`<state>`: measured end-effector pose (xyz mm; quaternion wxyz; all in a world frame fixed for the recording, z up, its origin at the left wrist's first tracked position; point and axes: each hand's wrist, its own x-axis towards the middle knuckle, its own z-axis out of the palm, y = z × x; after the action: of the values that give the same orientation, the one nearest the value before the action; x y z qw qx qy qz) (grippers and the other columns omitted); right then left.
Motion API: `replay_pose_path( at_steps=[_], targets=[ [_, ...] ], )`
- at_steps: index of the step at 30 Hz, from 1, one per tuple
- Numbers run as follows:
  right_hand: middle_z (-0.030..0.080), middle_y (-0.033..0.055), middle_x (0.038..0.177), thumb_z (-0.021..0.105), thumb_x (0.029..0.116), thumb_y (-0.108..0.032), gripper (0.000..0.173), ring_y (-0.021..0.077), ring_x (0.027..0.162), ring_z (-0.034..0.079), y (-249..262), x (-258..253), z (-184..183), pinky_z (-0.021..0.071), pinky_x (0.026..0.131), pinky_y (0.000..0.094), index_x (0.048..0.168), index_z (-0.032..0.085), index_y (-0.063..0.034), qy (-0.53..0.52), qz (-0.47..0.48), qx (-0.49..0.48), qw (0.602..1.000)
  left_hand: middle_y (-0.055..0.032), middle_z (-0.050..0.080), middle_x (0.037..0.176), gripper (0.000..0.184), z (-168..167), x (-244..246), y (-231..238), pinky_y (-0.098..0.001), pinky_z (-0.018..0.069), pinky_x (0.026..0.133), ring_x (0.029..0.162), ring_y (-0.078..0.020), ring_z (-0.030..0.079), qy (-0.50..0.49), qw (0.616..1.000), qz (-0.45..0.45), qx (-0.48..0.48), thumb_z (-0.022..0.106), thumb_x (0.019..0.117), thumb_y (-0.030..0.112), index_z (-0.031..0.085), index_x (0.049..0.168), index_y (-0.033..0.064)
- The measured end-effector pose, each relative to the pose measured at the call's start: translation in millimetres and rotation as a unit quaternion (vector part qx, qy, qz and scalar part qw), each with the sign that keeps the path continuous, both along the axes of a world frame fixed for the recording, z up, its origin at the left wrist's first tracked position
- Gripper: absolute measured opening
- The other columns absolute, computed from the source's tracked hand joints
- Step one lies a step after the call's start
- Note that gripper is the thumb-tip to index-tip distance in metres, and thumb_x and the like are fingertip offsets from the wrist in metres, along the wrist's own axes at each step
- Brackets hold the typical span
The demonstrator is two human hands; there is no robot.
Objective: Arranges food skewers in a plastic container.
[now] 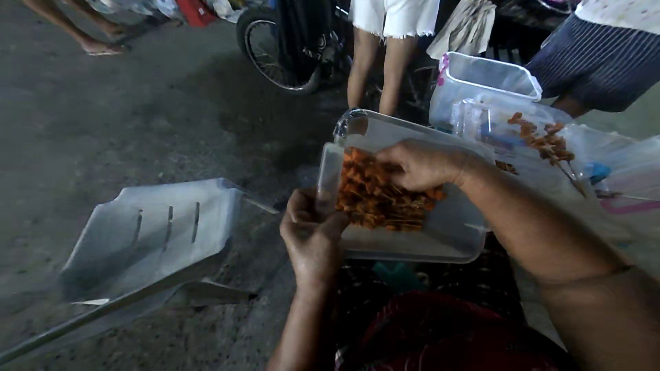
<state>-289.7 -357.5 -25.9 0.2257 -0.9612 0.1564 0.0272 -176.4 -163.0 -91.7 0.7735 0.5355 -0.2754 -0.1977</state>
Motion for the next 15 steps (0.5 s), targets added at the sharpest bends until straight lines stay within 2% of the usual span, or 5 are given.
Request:
replay_pose_path(
  at_steps=[5,9,15],
  targets=[
    [0.070,0.0116,0.093,0.064,0.0922,0.000,0.014,0.0220,0.085,0.068,0.1,-6.1,5.1,0.0562,0.078,0.0431,0.105,0.070,-0.0015,-0.009,0.004,0.017,1.000,0.0031,0.064,0.075,0.037,2.4,0.0,-0.8,-0.0216,0.0557,0.055,0.064,-0.0052,0.064,0.008,1.000,0.006,0.020,0.063,0.0634,-0.012,0.061,0.093,0.0098],
    [0.071,0.0123,0.101,0.061,0.0942,0.004,0.021,0.0219,0.092,0.069,1.4,-9.0,9.3,0.0568,0.085,0.0421,0.114,0.069,-0.0011,0.003,0.010,0.014,1.000,0.0018,0.066,0.076,0.038,3.9,0.4,-1.0,-0.0220,0.0568,0.055,0.064,-0.0059,0.065,0.011,1.000,0.002,0.019,0.063,0.0642,-0.014,0.061,0.094,0.0082],
    [0.070,0.0135,0.098,0.058,0.0988,-0.001,0.016,0.0251,0.091,0.068,2.7,-4.8,9.4,0.0562,0.084,0.0454,0.111,0.068,-0.0012,0.024,-0.014,-0.029,0.999,0.0028,0.066,0.077,0.037,3.8,-1.2,1.1,-0.0214,0.0568,0.056,0.065,-0.0052,0.065,0.004,1.000,-0.009,0.014,0.063,0.0646,-0.012,0.062,0.095,0.0093]
  ],
)
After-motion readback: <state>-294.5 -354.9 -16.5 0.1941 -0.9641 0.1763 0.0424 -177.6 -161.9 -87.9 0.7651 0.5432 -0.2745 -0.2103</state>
